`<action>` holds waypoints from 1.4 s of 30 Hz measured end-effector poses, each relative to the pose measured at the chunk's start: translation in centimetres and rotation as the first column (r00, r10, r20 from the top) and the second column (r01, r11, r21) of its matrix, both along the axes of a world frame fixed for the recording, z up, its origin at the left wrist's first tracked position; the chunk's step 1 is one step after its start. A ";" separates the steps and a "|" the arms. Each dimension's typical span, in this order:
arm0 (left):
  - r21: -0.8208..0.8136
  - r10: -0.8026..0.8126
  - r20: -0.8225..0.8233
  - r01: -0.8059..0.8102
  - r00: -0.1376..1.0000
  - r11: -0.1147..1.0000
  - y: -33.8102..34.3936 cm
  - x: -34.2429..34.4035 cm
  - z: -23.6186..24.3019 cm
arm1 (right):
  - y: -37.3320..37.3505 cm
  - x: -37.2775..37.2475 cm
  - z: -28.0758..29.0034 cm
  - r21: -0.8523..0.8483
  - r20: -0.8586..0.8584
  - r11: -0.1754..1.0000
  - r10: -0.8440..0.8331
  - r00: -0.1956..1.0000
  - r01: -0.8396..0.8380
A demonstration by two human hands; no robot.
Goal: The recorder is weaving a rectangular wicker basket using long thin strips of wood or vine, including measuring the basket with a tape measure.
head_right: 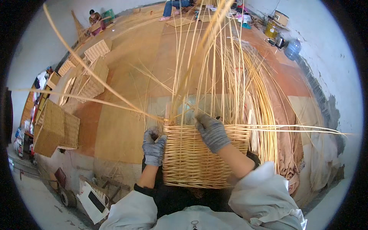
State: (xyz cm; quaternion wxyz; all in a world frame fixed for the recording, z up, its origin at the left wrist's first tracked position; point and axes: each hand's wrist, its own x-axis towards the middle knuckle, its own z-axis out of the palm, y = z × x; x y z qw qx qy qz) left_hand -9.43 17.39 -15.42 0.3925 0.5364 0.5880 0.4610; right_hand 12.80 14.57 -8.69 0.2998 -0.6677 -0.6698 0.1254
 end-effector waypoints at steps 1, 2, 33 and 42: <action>0.056 -0.043 0.054 0.040 0.998 0.998 0.7 -0.7 -0.4 | 1.8 -1.5 0.0 -0.005 0.008 1.000 0.014 1.000 -0.014; 0.114 -0.091 0.107 0.079 0.990 0.990 1.4 -1.2 -0.7 | 4.4 -2.4 0.5 0.234 0.163 0.967 0.059 0.985 -0.097; -0.121 -0.509 -0.366 0.502 0.779 0.856 5.9 0.6 4.2 | -0.6 4.0 -4.0 -0.347 -0.920 0.918 -0.373 0.120 0.194; -0.481 -0.609 -0.562 0.378 0.560 0.791 9.1 10.4 2.2 | 18.0 7.4 -5.0 0.262 0.163 0.939 -0.271 0.949 0.223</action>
